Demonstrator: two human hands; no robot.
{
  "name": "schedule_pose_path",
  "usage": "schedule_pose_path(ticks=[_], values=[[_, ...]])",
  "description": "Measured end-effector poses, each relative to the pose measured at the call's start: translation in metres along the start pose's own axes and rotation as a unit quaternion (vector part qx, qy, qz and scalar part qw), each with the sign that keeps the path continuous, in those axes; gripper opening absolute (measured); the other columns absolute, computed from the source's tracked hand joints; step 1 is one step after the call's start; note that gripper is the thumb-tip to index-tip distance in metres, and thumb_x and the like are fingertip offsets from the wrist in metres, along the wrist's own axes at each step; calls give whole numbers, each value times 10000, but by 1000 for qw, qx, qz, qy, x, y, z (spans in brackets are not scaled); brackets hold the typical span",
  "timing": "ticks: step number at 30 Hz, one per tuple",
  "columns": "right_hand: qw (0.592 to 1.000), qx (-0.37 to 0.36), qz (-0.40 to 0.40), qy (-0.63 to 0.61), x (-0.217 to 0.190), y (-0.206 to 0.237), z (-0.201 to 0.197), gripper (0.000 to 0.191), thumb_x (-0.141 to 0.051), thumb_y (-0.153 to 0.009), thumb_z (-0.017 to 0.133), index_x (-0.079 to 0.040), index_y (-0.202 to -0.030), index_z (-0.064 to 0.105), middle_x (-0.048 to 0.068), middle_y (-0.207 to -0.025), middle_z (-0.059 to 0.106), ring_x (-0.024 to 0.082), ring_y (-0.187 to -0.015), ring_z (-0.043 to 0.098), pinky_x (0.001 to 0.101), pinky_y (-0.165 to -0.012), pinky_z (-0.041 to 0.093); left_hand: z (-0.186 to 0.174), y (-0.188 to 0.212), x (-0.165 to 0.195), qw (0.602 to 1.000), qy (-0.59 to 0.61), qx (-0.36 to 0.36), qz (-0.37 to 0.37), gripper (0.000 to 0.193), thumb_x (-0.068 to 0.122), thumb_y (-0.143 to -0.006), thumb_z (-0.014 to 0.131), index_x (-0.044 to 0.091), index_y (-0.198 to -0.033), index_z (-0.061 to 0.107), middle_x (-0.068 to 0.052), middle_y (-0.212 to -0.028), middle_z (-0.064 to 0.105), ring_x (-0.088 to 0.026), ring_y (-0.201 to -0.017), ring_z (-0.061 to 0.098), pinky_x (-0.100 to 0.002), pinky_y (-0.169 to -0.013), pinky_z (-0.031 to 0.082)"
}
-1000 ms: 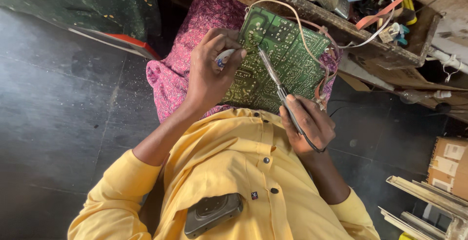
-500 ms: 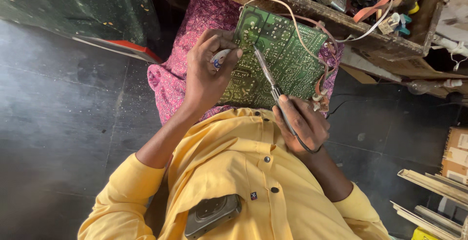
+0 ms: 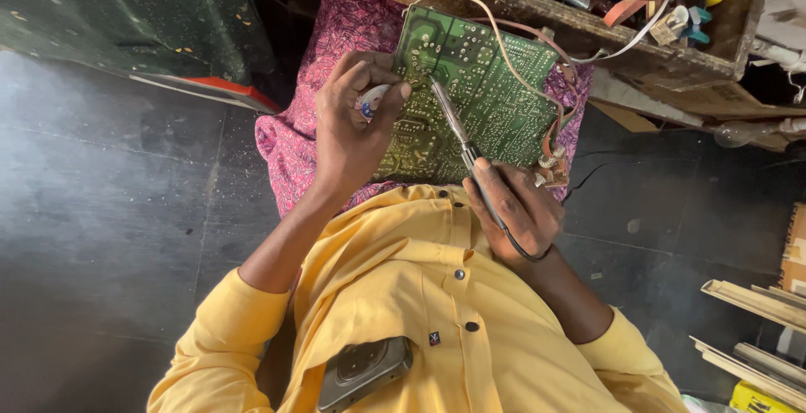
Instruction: The person holds a green circuit board on their lap and solders components onto it using a soldering iron, feeding solder wire from a spool with the other hand. They occasionally reach to the cluttered workbench to reposition the board or adjust the iron before resuming soldering joints across the board.
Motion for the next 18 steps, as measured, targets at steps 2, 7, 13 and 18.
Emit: schedule_pose_path(ticks=[2, 7, 13, 18], values=[[1000, 1, 6, -8, -1, 0, 0, 389, 45, -886, 853, 38, -1233, 679, 197, -1031, 714, 267, -834, 719, 354, -702, 588, 0, 0, 0, 1000, -4, 2, 6, 105, -16, -930, 755, -35, -996, 676, -129, -1133, 683, -218, -1003, 708, -313, -884, 562], [1000, -15, 4, 0, -3, -3, -2, 416, 50, -879, 859, 41, -1250, 672, 183, -1014, 708, 274, -839, 713, 355, -711, 573, 0, -1, 0, 1000, -10, 1, 5, 104, -12, -924, 756, -31, -996, 684, -137, -1132, 685, -225, -1007, 708, -322, -889, 560], [999, -17, -4, -41, -3, -8, -2, 428, 78, -875, 842, 71, -1256, 647, 206, -1032, 683, 305, -876, 707, 377, -757, 589, 1, -1, 1, 1000, -19, 7, 4, 114, -11, -920, 767, -35, -996, 685, -130, -1106, 682, -217, -995, 698, -316, -889, 555], [999, -1, 3, -39, -4, -10, -2, 376, 80, -875, 845, 81, -1207, 669, 220, -1022, 695, 310, -875, 719, 369, -742, 594, 1, -1, -1, 1000, -21, 8, 8, 114, -4, -918, 772, -34, -985, 685, -124, -1112, 683, -211, -996, 696, -311, -874, 555]])
Point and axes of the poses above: each hand's wrist, its own y-axis away from the middle knuckle, its own z-axis out of the palm, x = y × z, the point moved 1 cm from there along -y, towards the middle knuckle
